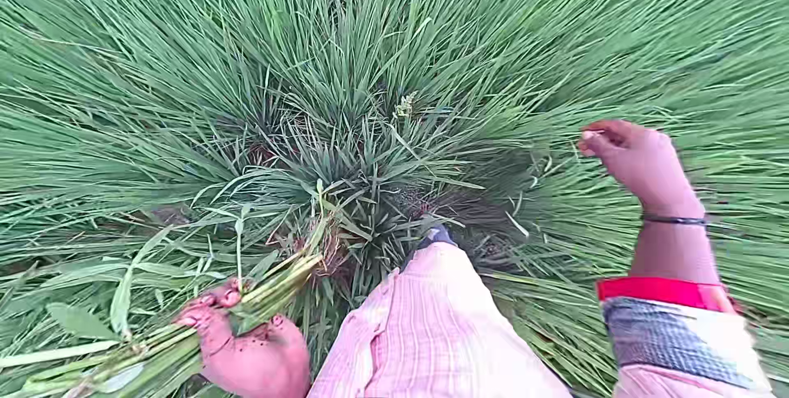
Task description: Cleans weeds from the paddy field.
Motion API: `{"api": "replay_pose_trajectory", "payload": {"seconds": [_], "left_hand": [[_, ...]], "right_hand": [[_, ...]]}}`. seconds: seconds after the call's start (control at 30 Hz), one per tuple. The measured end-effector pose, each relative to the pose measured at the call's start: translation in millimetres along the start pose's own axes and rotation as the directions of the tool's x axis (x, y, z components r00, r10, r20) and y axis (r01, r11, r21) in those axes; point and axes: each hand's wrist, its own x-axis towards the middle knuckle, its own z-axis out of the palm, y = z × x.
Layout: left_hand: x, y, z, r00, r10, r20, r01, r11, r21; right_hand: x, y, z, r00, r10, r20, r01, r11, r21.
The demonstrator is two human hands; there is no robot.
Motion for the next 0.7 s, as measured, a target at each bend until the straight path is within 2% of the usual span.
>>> {"api": "replay_pose_trajectory", "payload": {"seconds": [0.13,0.3,0.37,0.5,0.7], "left_hand": [[0.4,14.6,-0.6,0.999,0.031,-0.011,-0.031,0.999,0.037],[2.4,19.5,6.1,0.996,0.077,0.048,-0.080,0.993,0.084],[2.8,19.6,15.0,0.995,0.085,0.058,-0.091,0.988,0.123],[18.3,8.0,32.8,0.979,0.087,0.184,-0.115,0.982,0.149],[0.2,-4.1,67.3,0.961,0.020,0.276,-0.063,0.987,0.147]], "right_hand": [[17.8,-28.6,24.8,0.994,-0.107,0.026,0.104,0.990,0.094],[17.0,-12.5,64.9,0.992,-0.085,0.089,0.066,0.978,0.199],[12.9,1.3,77.9,0.994,-0.040,0.098,0.016,0.971,0.240],[-1.0,40.7,91.9,0.995,0.073,0.067,-0.089,0.956,0.278],[-55.8,95.8,65.9,0.963,0.268,0.040,-0.268,0.922,0.279]]}}
